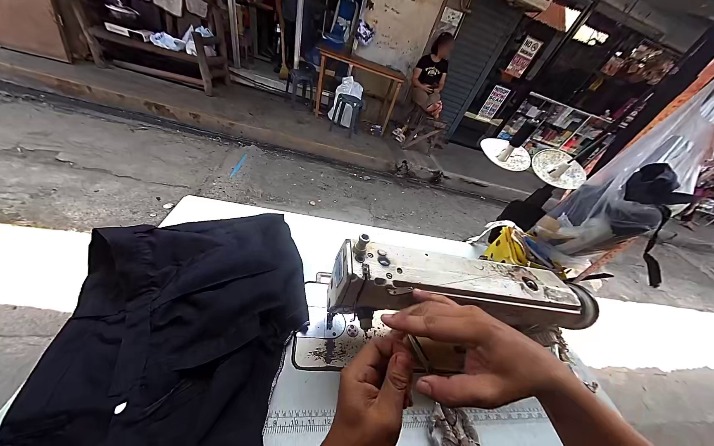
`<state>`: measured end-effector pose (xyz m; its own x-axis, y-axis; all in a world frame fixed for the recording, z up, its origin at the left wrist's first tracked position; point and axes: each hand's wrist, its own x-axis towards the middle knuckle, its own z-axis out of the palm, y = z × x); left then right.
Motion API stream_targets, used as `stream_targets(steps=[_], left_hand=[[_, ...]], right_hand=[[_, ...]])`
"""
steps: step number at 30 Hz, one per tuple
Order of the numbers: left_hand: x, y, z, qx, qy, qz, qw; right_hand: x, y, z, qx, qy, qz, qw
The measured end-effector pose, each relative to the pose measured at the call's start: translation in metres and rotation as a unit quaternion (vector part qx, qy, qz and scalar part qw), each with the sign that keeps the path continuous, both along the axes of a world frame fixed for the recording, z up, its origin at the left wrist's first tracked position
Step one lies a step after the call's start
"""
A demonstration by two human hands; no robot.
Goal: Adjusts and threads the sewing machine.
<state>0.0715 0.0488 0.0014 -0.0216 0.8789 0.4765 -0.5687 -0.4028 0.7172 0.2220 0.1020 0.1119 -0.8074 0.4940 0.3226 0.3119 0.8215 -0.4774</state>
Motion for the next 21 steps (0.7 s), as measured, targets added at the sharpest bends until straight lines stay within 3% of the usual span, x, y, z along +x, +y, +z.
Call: stream_targets(steps=[4,8,13,21], left_hand=[[-0.009,0.021,0.014,-0.053,0.047,0.031,0.997],[-0.004,0.030,0.021,-0.144,-0.005,-0.003,0.990],[-0.003,0.032,0.024,-0.317,-0.114,-0.095,0.937],[-0.006,0.042,0.028,-0.377,-0.220,-0.205,0.876]], right_hand=[[-0.002,0.006,-0.022,-0.019,0.114,-0.067,0.991],[-0.005,0.015,-0.013,-0.005,0.076,-0.121,0.990],[0.001,0.031,-0.004,-0.038,-0.001,-0.189,0.981],[-0.007,0.036,-0.001,-0.062,-0.021,-0.203,0.977]])
